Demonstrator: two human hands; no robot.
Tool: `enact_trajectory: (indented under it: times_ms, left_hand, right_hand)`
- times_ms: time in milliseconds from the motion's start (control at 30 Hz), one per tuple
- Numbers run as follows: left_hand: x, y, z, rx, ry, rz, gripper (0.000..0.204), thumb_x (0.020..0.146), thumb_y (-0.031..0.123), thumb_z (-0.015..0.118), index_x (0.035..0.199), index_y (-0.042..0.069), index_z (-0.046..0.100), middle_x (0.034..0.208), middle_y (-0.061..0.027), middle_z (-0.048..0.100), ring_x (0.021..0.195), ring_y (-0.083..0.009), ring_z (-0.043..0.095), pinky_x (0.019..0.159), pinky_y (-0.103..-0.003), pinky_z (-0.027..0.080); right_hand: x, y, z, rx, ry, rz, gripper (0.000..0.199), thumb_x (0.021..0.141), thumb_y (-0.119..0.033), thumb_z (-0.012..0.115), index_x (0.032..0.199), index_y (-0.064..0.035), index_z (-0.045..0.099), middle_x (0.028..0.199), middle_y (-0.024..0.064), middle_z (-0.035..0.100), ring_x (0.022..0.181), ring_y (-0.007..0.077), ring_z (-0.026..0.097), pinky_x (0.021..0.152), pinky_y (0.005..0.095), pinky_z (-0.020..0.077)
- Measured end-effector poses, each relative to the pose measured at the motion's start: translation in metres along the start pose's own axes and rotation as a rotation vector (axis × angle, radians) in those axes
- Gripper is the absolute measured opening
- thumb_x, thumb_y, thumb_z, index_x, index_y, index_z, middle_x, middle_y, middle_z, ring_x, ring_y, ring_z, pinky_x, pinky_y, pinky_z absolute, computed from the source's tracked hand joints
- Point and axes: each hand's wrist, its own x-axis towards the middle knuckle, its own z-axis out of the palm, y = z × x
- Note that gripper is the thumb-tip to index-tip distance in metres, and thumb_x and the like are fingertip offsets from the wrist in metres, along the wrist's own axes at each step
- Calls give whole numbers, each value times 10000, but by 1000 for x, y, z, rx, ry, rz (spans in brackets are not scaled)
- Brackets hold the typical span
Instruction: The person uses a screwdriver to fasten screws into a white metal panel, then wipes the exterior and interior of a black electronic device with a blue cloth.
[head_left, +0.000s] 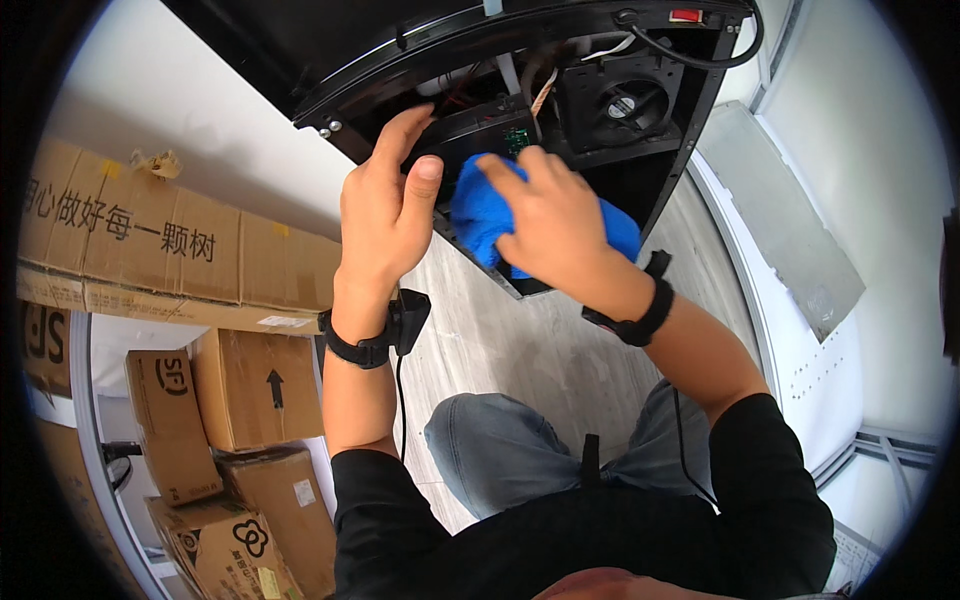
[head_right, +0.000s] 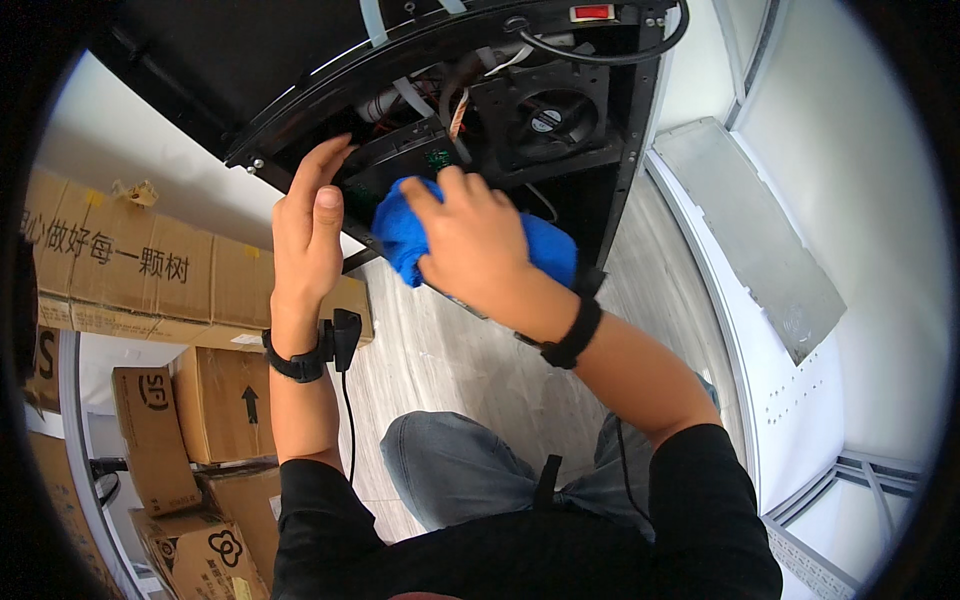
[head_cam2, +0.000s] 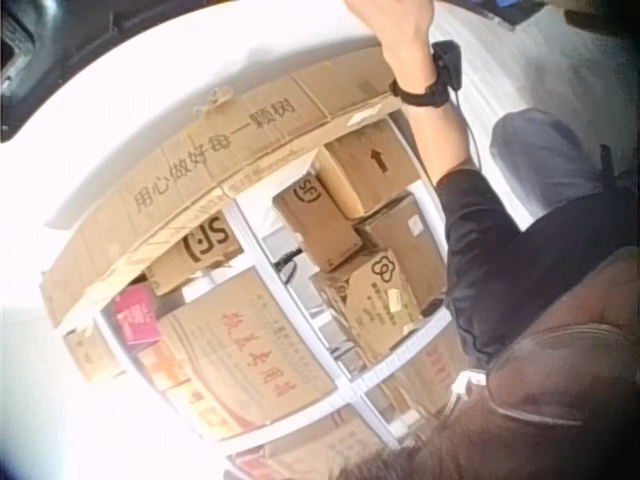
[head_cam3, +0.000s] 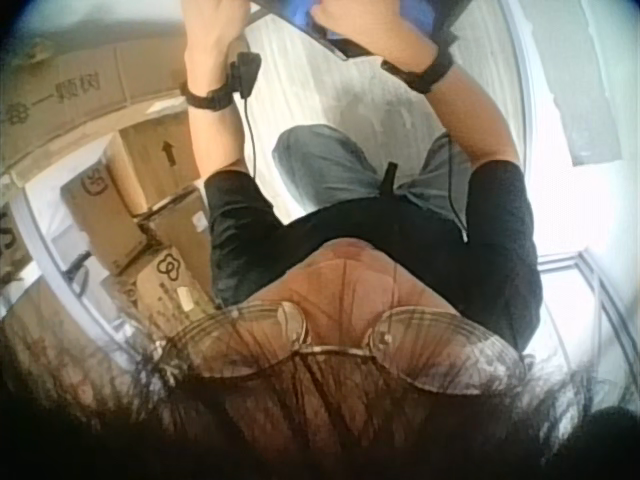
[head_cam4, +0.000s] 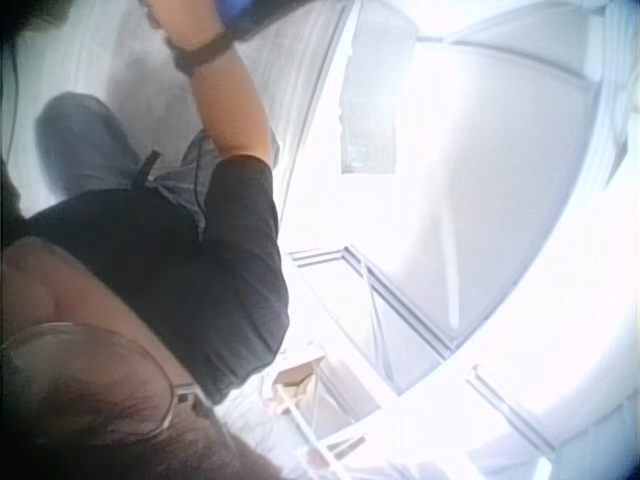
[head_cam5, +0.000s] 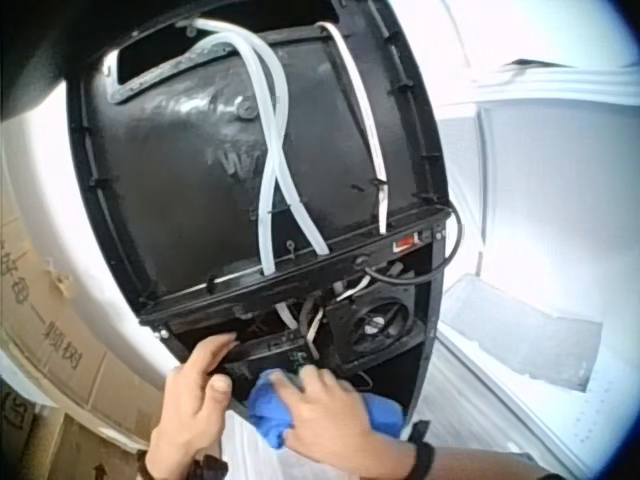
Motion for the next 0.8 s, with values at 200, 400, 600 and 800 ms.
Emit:
enact_trajectory:
  times_ms: [200,400,600,800]
  left_hand:
    - [-3,1,-1,-7,13,-44,536,937,457,520,1245,19,540,1085,-206,669,742,-250,674,720,-309,510]
    - [-1,3,5,51,26,-33,458,930,394,553,1212,33,576,987,-192,682,700,-223,659,690,-313,505]
    - [-4,7,16,97,104,-130,385,918,301,600,1196,36,591,686,-84,622,564,-99,538,547,-250,431]
    - [-14,14,44,57,237,-183,410,850,144,676,1224,15,565,1242,-194,597,528,-74,500,498,-216,417]
  right_hand:
    - [4,-6,8,74,-20,-7,674,601,-126,739,1242,-104,532,973,117,489,927,296,553,752,394,498]
    - [0,17,-12,103,176,77,670,597,-65,718,1239,-107,530,936,127,477,879,317,543,728,404,489]
    - [-2,20,-15,114,148,18,633,590,-72,726,1202,-99,568,915,117,492,863,307,547,724,388,495]
    - [-27,51,-44,347,201,67,609,615,-78,694,1215,-89,590,953,127,543,855,331,581,750,392,501]
